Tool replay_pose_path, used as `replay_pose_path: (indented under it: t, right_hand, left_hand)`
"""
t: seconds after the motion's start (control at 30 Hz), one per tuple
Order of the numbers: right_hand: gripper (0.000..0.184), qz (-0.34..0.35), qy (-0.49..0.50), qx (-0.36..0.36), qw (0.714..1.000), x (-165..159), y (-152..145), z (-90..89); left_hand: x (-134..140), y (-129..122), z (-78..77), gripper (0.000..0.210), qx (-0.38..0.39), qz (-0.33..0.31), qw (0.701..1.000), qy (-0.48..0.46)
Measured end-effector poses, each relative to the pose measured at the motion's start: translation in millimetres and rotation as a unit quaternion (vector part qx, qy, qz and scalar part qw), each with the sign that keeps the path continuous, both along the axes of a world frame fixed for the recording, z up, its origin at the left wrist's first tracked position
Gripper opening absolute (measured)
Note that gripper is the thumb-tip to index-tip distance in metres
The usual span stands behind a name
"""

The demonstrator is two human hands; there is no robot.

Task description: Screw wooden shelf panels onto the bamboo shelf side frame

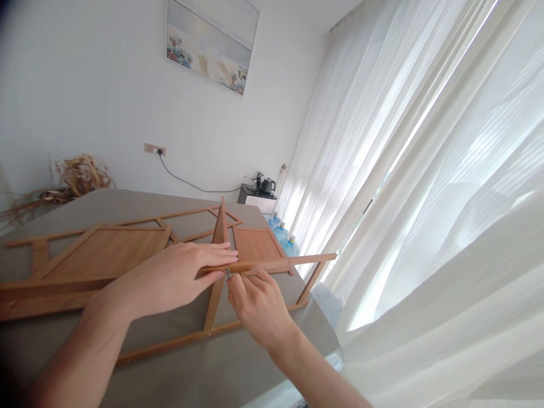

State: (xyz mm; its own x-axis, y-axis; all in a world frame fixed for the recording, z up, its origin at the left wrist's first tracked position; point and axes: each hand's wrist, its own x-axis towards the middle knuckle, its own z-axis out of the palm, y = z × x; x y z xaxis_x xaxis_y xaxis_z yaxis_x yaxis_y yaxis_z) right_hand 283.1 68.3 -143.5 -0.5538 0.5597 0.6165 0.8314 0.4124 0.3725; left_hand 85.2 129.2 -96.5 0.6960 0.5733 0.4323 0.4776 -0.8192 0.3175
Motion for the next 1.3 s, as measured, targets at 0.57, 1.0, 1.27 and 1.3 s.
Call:
replay_pose_path:
  t: [0.57,1.0,1.27,1.3]
  right_hand:
    - [0.030,0.000,-0.130,-0.008,0.991,2,-3,26.6]
    - [0.030,-0.007,0.205,-0.075,0.976,-19,0,-26.5]
    - [0.034,0.013,0.211,0.044,0.976,-21,9,-37.0]
    - [0.035,0.012,0.210,0.047,0.976,-20,9,-37.0]
  left_hand:
    - [0,-1,0.2,0.037,-0.001,-0.003,1.000,-0.001]
    - [-1,-4,2.2,0.037,-0.016,0.002,1.000,0.022]
    - [1,-7,5.6,0.038,-0.035,0.002,0.999,0.033]
    - [1,-8,6.0,0.038,-0.034,0.003,0.999,0.035]
